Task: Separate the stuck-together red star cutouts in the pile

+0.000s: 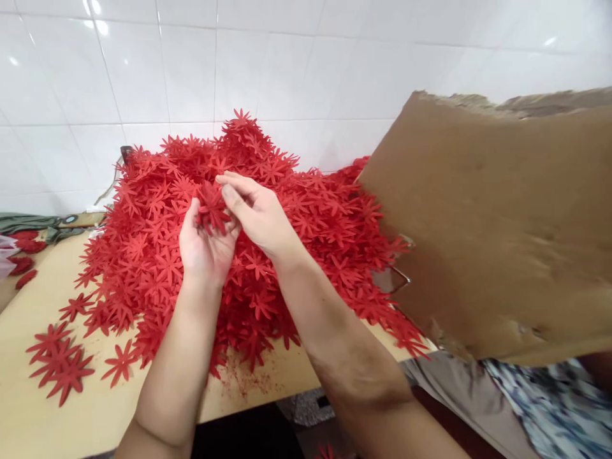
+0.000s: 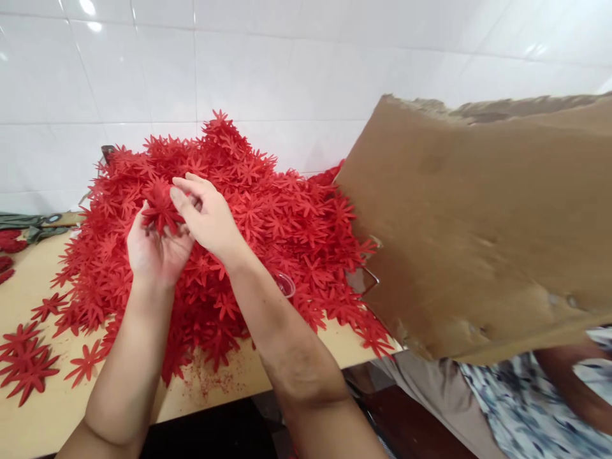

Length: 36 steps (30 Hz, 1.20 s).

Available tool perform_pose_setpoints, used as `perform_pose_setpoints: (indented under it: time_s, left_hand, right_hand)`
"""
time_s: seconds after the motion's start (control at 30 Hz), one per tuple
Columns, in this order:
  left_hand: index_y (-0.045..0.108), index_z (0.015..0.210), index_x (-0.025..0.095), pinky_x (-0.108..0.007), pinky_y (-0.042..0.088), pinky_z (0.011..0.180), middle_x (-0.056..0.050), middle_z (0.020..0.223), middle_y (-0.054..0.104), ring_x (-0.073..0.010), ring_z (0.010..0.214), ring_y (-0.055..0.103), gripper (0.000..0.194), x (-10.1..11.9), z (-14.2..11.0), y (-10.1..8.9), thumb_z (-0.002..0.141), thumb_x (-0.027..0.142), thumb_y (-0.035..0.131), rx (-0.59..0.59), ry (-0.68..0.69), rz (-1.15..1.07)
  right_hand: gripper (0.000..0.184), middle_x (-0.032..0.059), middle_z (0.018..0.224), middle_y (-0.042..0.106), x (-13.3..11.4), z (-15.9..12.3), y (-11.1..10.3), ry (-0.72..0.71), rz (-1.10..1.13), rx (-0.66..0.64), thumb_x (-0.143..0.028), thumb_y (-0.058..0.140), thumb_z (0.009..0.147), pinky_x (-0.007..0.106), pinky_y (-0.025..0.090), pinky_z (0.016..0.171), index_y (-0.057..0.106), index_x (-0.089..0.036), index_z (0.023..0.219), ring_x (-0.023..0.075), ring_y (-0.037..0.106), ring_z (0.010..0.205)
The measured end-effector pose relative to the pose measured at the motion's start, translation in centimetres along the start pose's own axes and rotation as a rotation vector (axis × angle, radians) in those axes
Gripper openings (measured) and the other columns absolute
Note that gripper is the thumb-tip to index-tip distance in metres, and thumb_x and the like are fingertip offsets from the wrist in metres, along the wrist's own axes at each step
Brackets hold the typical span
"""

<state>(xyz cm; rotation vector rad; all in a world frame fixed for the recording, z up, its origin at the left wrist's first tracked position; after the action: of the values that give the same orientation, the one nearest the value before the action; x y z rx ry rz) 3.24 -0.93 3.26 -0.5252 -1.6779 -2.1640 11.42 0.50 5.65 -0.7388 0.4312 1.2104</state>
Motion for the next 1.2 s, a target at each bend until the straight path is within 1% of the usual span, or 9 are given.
perform_pose_setpoints:
  time_s: [0.1, 0.3, 0.4, 0.5, 0.57, 0.73, 0.93, 1.07, 1.2]
  left_hand:
    - [0.062, 0.082, 0.014, -0.036, 0.047, 0.098, -0.005, 0.079, 0.069, -0.0197, 0.107, 0.062, 0.031, -0.2, 0.1, -0.2, 0.085, 0.035, 0.039, -0.054, -0.109, -0.007]
    - [0.061, 0.091, 0.016, -0.038, 0.049, 0.094, -0.007, 0.095, 0.069, -0.0210, 0.111, 0.060, 0.037, -0.9, -0.2, 0.0, 0.087, 0.041, 0.033, -0.124, -0.202, 0.092]
    - [0.060, 0.094, 0.016, -0.035, 0.050, 0.091, -0.007, 0.101, 0.068, -0.0196, 0.111, 0.059, 0.038, -1.0, -0.2, 0.2, 0.089, 0.043, 0.033, -0.103, -0.204, 0.137]
    - [0.060, 0.090, 0.017, -0.031, 0.050, 0.090, -0.006, 0.104, 0.067, -0.0183, 0.111, 0.059, 0.037, -0.4, -0.2, 0.0, 0.088, 0.047, 0.038, -0.053, -0.084, 0.206]
    - [0.062, 0.087, 0.018, -0.030, 0.050, 0.091, -0.004, 0.101, 0.068, -0.0176, 0.109, 0.060, 0.035, -0.1, -0.2, 0.0, 0.086, 0.048, 0.043, -0.058, -0.003, 0.258]
    - [0.064, 0.086, 0.018, -0.028, 0.047, 0.094, 0.000, 0.096, 0.068, -0.0142, 0.100, 0.062, 0.024, 0.1, 0.2, -0.3, 0.068, 0.032, 0.070, -0.124, 0.175, 0.422]
    - [0.066, 0.077, 0.015, -0.025, 0.050, 0.083, 0.000, 0.080, 0.071, -0.0096, 0.078, 0.064, 0.024, 1.0, 1.0, -1.4, 0.059, 0.028, 0.076, -0.043, 0.383, 0.529]
    - [0.066, 0.071, 0.014, -0.028, 0.051, 0.081, -0.002, 0.075, 0.071, -0.0131, 0.077, 0.065, 0.022, 1.5, 1.0, -1.5, 0.061, 0.032, 0.074, -0.060, 0.414, 0.655]
    - [0.065, 0.069, 0.015, -0.026, 0.050, 0.078, -0.001, 0.069, 0.069, -0.0117, 0.072, 0.063, 0.027, 1.5, 0.8, -1.3, 0.060, 0.037, 0.075, -0.115, 0.346, 0.704]
  right_hand:
    - [0.059, 0.0158, 0.132, 0.050, 0.1, -0.4, -1.1, 0.023, -0.082, -0.032, -0.052, 0.064, 0.070, 0.038, 0.036, 0.109, 0.062, -0.013, 0.114, 0.0227, 0.045, 0.128]
    - [0.043, 0.0095, 0.129, 0.053, -0.5, -0.5, -1.9, -0.022, -0.211, -0.059, -0.029, 0.071, 0.067, 0.048, 0.028, 0.111, 0.065, -0.022, 0.109, 0.0248, 0.041, 0.130]
    - [0.021, 0.0053, 0.107, 0.064, -1.0, -0.6, -2.0, -0.085, -0.175, 0.009, -0.020, 0.068, 0.068, 0.045, 0.035, 0.106, 0.068, -0.020, 0.089, 0.0219, 0.054, 0.114]
    - [0.006, 0.0007, 0.078, 0.065, -0.7, -0.7, -2.2, -0.055, -0.053, 0.089, -0.021, 0.062, 0.073, 0.036, 0.048, 0.086, 0.061, -0.017, 0.075, 0.0156, 0.062, 0.082]
    - [0.008, -0.0008, 0.072, 0.062, -0.5, -0.8, -2.3, -0.025, -0.003, 0.120, -0.024, 0.060, 0.074, 0.031, 0.048, 0.074, 0.058, -0.016, 0.073, 0.0130, 0.060, 0.071]
    - [0.016, -0.0008, 0.071, 0.061, -0.7, -0.9, -2.3, -0.016, -0.068, 0.132, -0.032, 0.057, 0.078, 0.028, 0.044, 0.068, 0.055, -0.017, 0.075, 0.0116, 0.058, 0.069]
    - [0.033, 0.0011, 0.077, 0.057, -0.3, -1.0, -1.8, 0.023, -0.033, 0.137, -0.050, 0.059, 0.075, 0.028, 0.047, 0.069, 0.049, -0.019, 0.075, 0.0117, 0.056, 0.072]
    - [0.051, 0.0057, 0.101, 0.057, -0.4, -0.9, -1.0, 0.047, 0.185, 0.018, -0.056, 0.068, 0.064, 0.029, 0.050, 0.078, 0.049, -0.019, 0.094, 0.0148, 0.057, 0.091]
    - [0.042, -0.0001, 0.074, 0.059, -0.8, -0.8, -0.6, 0.069, 0.307, -0.091, -0.055, 0.068, 0.064, 0.027, 0.049, 0.077, 0.055, -0.017, 0.073, 0.0117, 0.057, 0.076]
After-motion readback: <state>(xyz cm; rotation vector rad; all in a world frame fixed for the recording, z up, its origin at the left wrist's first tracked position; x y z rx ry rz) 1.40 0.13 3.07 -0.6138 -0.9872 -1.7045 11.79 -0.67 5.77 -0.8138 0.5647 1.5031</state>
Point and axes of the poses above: each hand's wrist, its own z-axis towards the middle knuckle, its own y-axis out of the palm, x = y × z, the point moved 4 cm from there along z, towards the middle knuckle
